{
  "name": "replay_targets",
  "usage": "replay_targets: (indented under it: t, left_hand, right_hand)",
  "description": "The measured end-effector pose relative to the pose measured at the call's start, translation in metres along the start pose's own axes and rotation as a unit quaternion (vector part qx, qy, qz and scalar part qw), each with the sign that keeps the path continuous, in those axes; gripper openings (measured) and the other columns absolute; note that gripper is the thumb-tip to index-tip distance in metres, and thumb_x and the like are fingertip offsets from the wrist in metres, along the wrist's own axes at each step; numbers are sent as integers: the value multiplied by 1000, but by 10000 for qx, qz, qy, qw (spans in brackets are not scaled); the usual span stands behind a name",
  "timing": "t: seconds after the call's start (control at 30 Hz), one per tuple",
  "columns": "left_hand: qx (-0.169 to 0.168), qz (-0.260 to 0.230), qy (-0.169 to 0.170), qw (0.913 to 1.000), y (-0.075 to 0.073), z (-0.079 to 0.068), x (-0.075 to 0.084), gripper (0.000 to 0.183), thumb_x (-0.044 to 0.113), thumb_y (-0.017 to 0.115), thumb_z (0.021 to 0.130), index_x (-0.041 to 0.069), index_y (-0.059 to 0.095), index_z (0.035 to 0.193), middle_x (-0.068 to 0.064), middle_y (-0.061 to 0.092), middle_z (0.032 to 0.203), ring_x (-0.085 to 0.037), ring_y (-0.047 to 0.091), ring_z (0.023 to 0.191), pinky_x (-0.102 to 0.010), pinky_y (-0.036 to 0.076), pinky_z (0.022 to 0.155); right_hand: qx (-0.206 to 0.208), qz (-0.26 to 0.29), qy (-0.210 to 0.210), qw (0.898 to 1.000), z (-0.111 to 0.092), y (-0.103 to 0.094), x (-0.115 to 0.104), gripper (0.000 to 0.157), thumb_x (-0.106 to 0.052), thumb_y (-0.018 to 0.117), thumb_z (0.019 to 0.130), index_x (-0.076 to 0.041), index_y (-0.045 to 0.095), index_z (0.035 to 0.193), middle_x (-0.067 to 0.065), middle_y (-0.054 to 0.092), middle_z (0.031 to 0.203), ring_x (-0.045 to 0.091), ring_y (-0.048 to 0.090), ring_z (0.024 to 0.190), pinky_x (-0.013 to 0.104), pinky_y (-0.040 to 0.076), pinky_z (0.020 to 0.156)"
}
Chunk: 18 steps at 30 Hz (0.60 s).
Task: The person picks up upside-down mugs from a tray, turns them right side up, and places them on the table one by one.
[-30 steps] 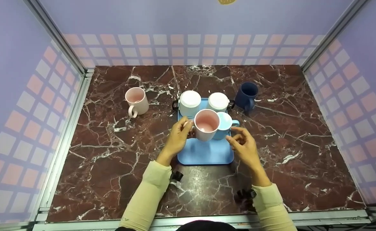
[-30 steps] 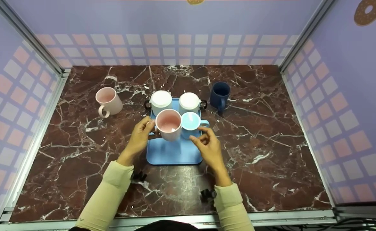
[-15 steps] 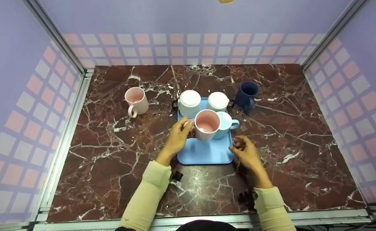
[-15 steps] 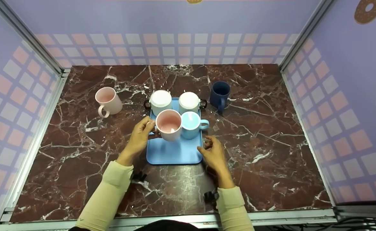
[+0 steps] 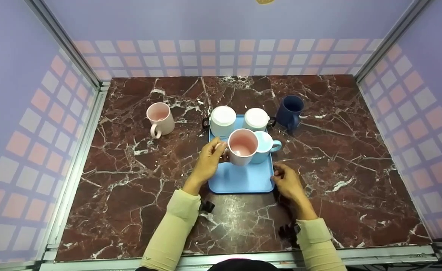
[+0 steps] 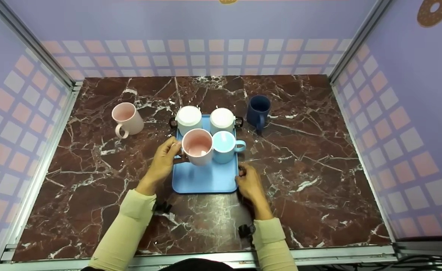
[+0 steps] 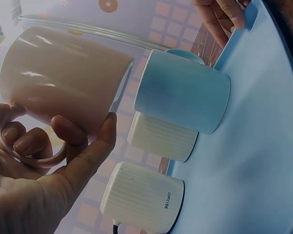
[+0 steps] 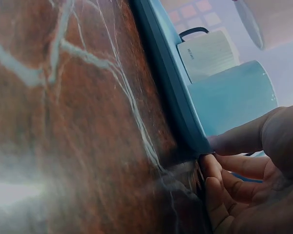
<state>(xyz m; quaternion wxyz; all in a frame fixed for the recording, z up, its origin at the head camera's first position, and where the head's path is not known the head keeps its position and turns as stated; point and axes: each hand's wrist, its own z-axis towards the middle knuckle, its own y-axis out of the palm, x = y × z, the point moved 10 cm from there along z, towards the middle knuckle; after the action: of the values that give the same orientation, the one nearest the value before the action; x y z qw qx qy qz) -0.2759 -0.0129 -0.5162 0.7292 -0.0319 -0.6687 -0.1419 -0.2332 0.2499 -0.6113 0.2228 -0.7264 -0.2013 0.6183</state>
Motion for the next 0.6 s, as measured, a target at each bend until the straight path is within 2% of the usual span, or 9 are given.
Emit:
replay_targets:
  t: [0.17,0.3,0.43,0.6]
  left_hand:
    - [4,-123,-3,9999,-3,0,0,29,10,48,108,14,44,80,-8,42,77,-19,53,75,-37,64,76]
    - [27,-191,3,9998,-5,0,0,27,9,48,108,1,45,83,-5,43,77,-19,54,75,-39,65,78]
    - [100,-72,100,9999,-8,0,2,28,8,48,108,-12,44,90,-6,47,79,-18,55,76,-33,62,77]
    - [365,199,355,9985,-18,1,9,31,8,49,108,-17,46,89,-10,52,84,-18,57,81,-28,55,77]
  right_hand:
    - [-15,20,-84,10000,0,1,0,47,3,69,89,1,63,135,13,65,98,14,58,81,22,46,74]
    - [-13,56,-163,9999,-1,1,1,47,3,68,89,1,63,136,13,65,99,16,59,83,23,47,75]
    - [-11,107,-151,9998,-3,2,2,48,3,69,89,2,62,136,13,65,99,17,59,84,22,47,75]
    - [-31,131,-136,9998,-4,2,3,48,2,68,90,2,61,138,14,64,100,17,58,85,22,47,74]
